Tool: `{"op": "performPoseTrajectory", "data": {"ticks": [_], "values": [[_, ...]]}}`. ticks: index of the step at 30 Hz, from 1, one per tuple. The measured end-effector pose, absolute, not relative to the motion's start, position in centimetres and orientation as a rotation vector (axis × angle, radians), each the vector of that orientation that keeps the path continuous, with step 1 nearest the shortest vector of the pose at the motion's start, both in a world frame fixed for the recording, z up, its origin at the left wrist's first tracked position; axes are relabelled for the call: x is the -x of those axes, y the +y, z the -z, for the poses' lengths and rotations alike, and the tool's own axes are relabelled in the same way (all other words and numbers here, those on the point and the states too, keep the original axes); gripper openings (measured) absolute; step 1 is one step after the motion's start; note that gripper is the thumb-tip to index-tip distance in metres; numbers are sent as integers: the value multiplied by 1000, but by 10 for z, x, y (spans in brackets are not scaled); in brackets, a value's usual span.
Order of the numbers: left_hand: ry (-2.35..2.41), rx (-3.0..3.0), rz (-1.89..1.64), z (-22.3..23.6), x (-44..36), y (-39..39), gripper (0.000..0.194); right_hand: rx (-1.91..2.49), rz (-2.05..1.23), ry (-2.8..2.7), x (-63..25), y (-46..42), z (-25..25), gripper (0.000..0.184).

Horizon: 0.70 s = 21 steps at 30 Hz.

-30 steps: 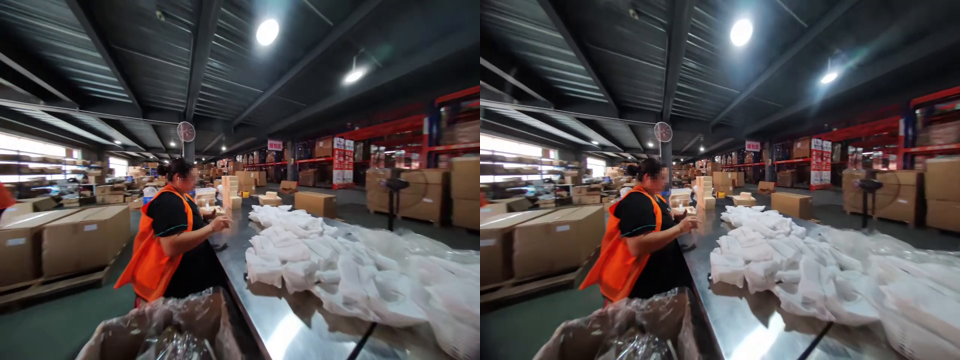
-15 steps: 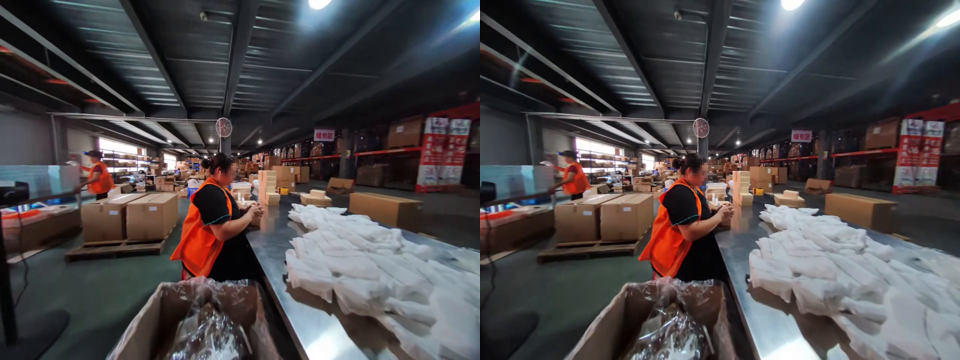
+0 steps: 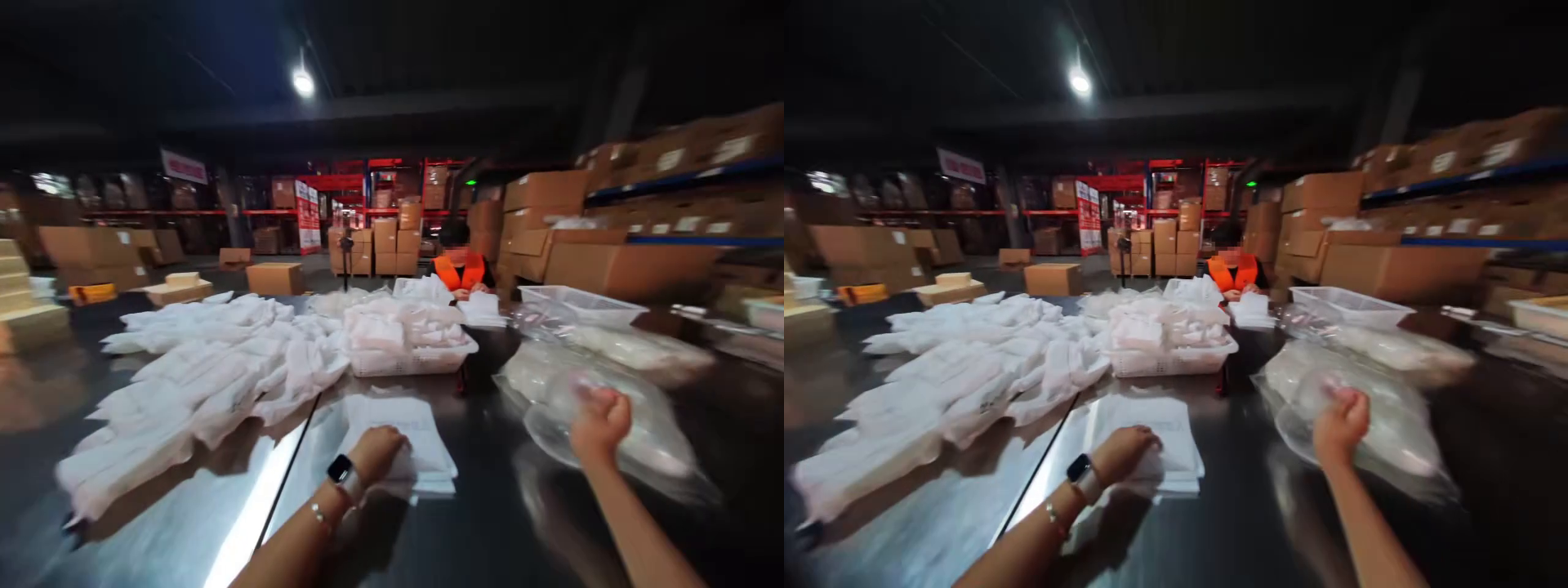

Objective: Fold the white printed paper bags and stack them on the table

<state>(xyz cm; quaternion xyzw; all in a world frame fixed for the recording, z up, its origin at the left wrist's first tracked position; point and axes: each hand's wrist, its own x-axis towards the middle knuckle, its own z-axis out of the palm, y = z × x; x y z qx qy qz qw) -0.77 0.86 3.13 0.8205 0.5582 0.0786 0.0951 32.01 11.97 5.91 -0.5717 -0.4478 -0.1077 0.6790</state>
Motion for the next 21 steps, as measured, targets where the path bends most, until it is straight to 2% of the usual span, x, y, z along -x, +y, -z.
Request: {"op": "performPoseTrajectory", "data": {"ticks": [4,9,12,14,21], "values": [[1840,-2403,-235,-34,22,12,40,1285,300,-1014,-340,119,-54,46],[1890,-2419,-190,-44,26,10,37,1247,344,-1001,-334,108,-67,33],[1882,-2429,-124,-47,26,8,28,1143,512,-1232,-334,97,-80,25],[1910,-2425,-102,-46,26,5,29,1112,651,-1403,-331,95,-82,26],[1921,-2456,-7,-49,24,3,31,1528,510,-1257,-326,108,-66,32]]}}
